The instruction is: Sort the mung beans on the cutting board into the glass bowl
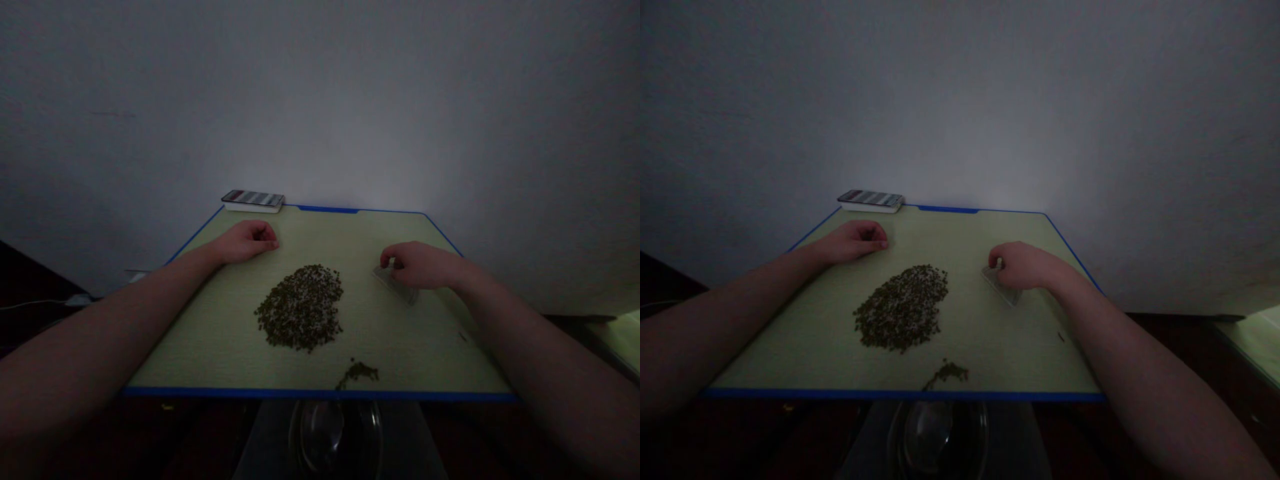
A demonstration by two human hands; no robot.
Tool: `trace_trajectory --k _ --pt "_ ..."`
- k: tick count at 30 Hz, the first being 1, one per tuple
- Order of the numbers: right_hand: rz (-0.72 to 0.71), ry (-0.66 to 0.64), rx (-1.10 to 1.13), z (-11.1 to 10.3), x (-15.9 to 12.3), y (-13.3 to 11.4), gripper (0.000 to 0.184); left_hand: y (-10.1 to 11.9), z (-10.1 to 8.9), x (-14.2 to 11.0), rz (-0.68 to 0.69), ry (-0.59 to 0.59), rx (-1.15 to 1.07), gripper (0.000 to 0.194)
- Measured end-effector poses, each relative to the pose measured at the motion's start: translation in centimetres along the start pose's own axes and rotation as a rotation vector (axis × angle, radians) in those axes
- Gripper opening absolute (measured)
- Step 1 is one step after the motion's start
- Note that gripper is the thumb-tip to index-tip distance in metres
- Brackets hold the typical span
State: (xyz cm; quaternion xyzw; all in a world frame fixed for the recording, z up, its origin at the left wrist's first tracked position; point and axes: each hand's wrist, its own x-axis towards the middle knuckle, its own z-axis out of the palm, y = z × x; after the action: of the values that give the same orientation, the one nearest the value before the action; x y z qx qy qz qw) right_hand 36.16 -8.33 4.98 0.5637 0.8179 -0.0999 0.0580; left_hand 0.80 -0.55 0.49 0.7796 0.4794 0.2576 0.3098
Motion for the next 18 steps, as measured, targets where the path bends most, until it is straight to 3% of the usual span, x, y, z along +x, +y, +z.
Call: trace_trajectory --k 7,13,18 --pt "0.066 -0.015 0.025 -0.2 0.5 1.9 0.038 -0.7 0.0 0.1 0.008 -0.02 -0.015 0.027" --pt "0.117 -0.022 0.268 -1.3 -0.4 2.4 0.039 -0.8 0.0 0.2 -0.001 -0.012 -0.014 0.028" --pt "-0.006 -0.069 0.328 -1.0 -0.9 0.9 0.034 -0.8 0.0 0.2 0.015 -0.018 -0.01 0.028"
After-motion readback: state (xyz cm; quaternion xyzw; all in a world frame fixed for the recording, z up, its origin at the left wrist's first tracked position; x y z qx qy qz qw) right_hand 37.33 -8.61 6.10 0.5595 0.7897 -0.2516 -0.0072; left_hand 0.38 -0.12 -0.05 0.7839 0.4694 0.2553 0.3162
